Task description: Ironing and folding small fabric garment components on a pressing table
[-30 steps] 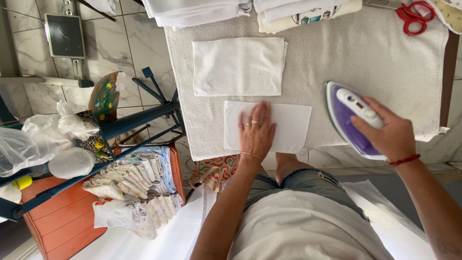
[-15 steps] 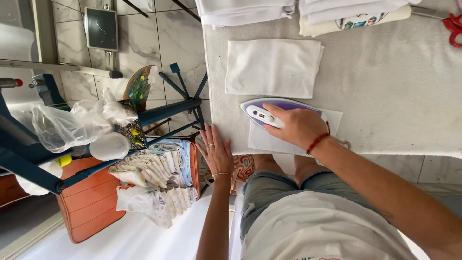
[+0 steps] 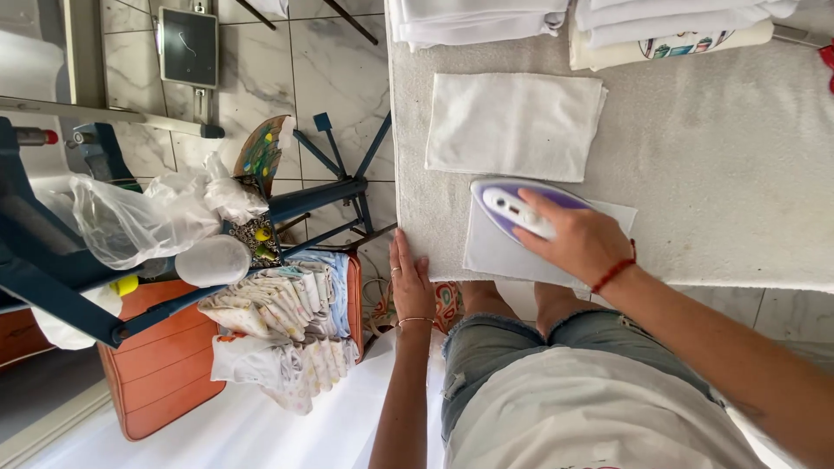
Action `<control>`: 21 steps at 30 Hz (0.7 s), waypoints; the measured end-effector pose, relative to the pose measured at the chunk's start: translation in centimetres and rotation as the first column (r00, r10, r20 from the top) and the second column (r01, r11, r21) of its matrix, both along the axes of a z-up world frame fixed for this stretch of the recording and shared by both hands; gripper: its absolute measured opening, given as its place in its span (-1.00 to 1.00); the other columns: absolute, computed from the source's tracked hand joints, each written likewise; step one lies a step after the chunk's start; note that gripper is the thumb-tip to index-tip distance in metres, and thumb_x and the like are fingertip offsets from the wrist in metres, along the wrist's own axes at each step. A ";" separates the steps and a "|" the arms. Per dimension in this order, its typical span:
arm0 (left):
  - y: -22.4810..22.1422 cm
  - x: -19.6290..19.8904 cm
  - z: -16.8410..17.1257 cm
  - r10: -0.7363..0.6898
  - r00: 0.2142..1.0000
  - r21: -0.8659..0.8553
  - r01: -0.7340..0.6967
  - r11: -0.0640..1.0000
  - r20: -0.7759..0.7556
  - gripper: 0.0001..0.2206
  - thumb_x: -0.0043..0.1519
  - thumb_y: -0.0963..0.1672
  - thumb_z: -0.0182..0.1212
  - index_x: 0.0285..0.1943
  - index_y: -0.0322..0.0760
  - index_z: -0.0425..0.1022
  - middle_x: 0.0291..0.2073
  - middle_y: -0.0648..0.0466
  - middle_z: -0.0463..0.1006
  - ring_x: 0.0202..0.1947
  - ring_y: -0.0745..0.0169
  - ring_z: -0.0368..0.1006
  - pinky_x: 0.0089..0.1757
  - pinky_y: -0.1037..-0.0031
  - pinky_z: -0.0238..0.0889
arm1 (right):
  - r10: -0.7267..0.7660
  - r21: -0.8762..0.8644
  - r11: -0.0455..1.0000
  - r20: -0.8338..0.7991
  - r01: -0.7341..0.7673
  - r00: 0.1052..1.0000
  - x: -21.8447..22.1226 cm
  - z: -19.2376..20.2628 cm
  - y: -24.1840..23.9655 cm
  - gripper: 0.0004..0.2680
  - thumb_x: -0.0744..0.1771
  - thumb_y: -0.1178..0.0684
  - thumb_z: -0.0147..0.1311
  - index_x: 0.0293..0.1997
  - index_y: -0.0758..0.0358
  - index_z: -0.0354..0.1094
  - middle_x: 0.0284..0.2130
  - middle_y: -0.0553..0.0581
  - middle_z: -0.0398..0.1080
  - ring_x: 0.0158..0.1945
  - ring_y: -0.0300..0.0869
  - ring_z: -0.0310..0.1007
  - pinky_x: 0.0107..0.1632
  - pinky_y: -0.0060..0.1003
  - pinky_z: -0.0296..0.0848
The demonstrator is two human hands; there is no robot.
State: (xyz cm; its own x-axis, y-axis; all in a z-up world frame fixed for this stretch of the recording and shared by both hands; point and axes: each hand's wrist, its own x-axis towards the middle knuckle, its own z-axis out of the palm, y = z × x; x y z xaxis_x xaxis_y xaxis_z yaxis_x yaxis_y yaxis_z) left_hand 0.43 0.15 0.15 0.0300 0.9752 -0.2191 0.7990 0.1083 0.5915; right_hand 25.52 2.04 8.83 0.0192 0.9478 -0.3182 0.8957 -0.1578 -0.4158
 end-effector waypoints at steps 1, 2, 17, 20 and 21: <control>0.0 0.1 0.0 -0.004 1.000 -0.001 0.004 1.000 0.000 -0.50 0.18 -0.10 -0.16 0.32 -0.15 -0.18 0.18 -0.06 0.03 0.19 -0.09 -0.05 0.07 0.21 -0.03 | -0.004 -0.001 1.000 0.000 0.004 1.000 -0.2 0.2 0.0 -0.64 0.18 -0.23 -0.04 0.08 -0.24 0.14 -0.55 0.12 0.41 -0.41 -0.06 0.44 -0.41 -0.19 0.43; 0.0 0.2 0.0 0.006 1.000 -0.010 -0.006 1.000 0.013 -0.50 0.18 -0.11 -0.17 0.32 -0.14 -0.19 0.17 -0.06 0.02 0.19 -0.09 -0.05 0.08 0.21 -0.05 | 0.015 -0.077 0.997 -0.045 -0.019 0.999 -0.4 0.5 0.0 -0.63 0.18 -0.24 -0.04 0.08 -0.29 0.12 -0.54 0.14 0.42 -0.41 -0.07 0.45 -0.38 -0.22 0.44; -0.1 0.1 0.3 0.001 1.000 -0.035 0.000 0.999 0.022 -0.49 0.19 -0.09 -0.20 0.33 -0.08 -0.22 0.15 -0.04 0.04 0.13 -0.04 0.06 0.03 0.28 0.03 | 0.226 -0.101 0.964 -0.181 -0.246 0.957 -0.9 2.0 -0.1 -0.65 0.21 -0.18 -0.06 0.10 -0.17 0.10 -0.54 0.18 0.43 -0.49 -0.15 0.46 -0.43 -0.35 0.46; -0.2 -0.1 0.2 0.000 0.999 -0.038 0.002 0.999 0.039 -0.49 0.19 -0.10 -0.19 0.33 -0.11 -0.22 0.14 -0.08 0.04 0.13 -0.09 0.05 0.03 0.25 0.03 | 0.468 -0.080 0.873 -0.138 -0.481 0.873 -1.1 2.3 -0.7 -0.66 0.22 -0.16 -0.08 0.11 -0.16 0.07 -0.54 0.16 0.43 -0.51 -0.20 0.47 -0.44 -0.43 0.47; -0.2 -0.1 0.0 -0.004 0.999 -0.038 0.006 0.999 0.040 -0.49 0.19 -0.09 -0.19 0.33 -0.10 -0.22 0.14 -0.08 0.04 0.13 -0.08 0.05 0.03 0.25 0.04 | 0.531 -0.033 0.845 -0.070 -0.534 0.845 -1.1 2.2 -0.9 -0.65 0.23 -0.15 -0.08 0.11 -0.14 0.04 -0.56 0.15 0.43 -0.53 -0.20 0.47 -0.46 -0.43 0.48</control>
